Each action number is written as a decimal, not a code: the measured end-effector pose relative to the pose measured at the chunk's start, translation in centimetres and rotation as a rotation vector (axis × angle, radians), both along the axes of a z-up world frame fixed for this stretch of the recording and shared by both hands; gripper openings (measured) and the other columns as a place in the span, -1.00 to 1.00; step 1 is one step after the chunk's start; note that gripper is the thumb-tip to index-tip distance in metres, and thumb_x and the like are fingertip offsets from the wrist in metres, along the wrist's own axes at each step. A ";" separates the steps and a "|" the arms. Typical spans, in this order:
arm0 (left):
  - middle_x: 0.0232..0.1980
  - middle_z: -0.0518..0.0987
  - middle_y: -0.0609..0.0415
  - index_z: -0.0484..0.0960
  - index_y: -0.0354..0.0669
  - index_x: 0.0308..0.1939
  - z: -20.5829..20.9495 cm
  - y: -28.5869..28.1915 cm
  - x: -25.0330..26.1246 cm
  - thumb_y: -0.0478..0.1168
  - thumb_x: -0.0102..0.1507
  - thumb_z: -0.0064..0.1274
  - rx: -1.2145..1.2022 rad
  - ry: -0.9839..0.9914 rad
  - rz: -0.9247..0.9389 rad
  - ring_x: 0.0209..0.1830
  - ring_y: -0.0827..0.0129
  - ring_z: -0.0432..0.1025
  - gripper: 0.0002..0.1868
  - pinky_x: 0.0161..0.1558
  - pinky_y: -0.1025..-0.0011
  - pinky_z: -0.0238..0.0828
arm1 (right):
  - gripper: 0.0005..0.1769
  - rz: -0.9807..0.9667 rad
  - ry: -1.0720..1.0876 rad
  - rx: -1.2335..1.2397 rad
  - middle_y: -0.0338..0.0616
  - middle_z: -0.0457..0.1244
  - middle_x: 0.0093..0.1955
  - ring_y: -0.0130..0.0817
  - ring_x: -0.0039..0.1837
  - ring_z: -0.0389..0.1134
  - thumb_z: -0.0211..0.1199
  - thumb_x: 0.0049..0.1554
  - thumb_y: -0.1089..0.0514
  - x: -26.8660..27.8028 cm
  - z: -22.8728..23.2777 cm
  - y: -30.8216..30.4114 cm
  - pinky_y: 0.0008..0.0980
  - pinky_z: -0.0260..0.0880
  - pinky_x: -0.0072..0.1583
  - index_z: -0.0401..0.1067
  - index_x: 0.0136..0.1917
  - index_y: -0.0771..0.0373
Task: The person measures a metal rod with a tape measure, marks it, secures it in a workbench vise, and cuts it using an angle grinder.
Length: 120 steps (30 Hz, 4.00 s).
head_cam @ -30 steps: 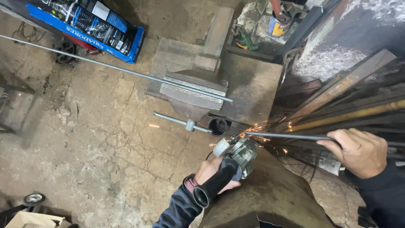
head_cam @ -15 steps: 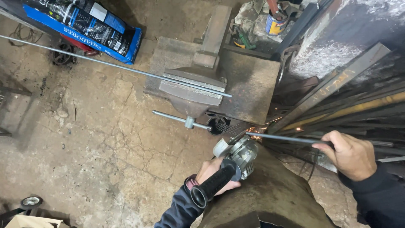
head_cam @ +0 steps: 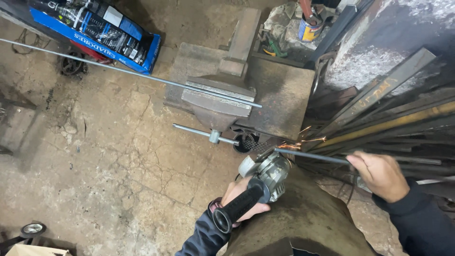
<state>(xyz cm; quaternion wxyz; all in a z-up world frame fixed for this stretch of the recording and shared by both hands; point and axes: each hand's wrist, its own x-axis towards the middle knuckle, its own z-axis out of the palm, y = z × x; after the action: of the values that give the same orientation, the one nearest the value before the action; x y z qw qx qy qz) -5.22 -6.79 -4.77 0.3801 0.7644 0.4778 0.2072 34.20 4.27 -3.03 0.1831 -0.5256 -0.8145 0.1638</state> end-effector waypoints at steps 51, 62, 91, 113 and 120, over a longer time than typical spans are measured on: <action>-0.28 0.57 0.20 0.61 -0.16 -0.08 -9.0 28.7 9.8 -0.16 0.18 0.30 -0.766 -0.846 0.340 -0.37 0.43 0.46 -0.69 -0.27 0.36 0.45 | -0.74 -0.916 0.136 -0.246 0.06 0.42 -0.09 0.03 -0.07 0.47 0.26 0.18 0.03 -0.1 -0.3 -20.6 -0.19 0.49 -0.08 0.57 0.08 0.16; -0.07 0.60 -0.07 0.50 -0.40 0.11 -8.8 26.2 9.2 -0.05 0.21 0.35 -0.194 -0.372 0.441 -0.17 0.19 0.49 -0.41 -0.09 0.25 0.48 | -0.75 -0.949 0.098 -0.189 0.03 0.42 0.00 0.04 -0.01 0.47 0.25 0.20 0.05 -1.8 -16.7 -27.0 -0.13 0.49 -0.01 0.54 0.12 0.13; 0.39 0.42 -0.43 -0.18 -0.46 0.62 -6.1 19.4 10.3 -0.22 0.48 0.08 0.302 0.318 0.254 0.38 -0.15 0.42 -0.14 0.50 0.14 0.28 | -0.19 -0.822 -0.103 -0.905 0.26 0.35 0.16 0.19 0.15 0.41 0.19 0.20 -0.23 1.4 -57.4 -23.6 0.03 0.41 0.16 0.17 0.52 0.30; 0.32 0.41 -0.42 0.31 -0.41 0.35 -3.8 0.2 4.6 0.02 0.18 0.26 0.424 0.339 -0.090 0.29 -0.26 0.34 -0.18 0.28 -0.08 0.22 | -0.44 -0.359 -0.269 -1.099 -0.09 0.43 0.11 -0.12 0.25 0.43 0.24 0.07 -0.40 2.2 -44.4 -35.2 -0.16 0.42 0.29 0.57 0.04 0.06; 0.11 0.56 -0.22 0.45 -0.21 0.17 -9.7 -5.5 -11.0 0.24 0.19 0.21 -0.432 0.822 -0.242 0.13 -0.11 0.48 -0.29 0.12 0.04 0.43 | -0.53 -0.184 -0.320 -0.846 -0.06 0.43 -0.02 -0.04 0.14 0.45 0.26 0.09 -0.33 -8.5 -31.4 -20.6 -0.06 0.43 0.16 0.54 0.00 0.06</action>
<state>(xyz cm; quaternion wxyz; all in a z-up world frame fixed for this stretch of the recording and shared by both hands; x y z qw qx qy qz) -16.23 -12.29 -14.50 0.3314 0.7365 0.5282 -0.2622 25.65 -16.38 -34.38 -0.1617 -0.6430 -0.6439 0.3818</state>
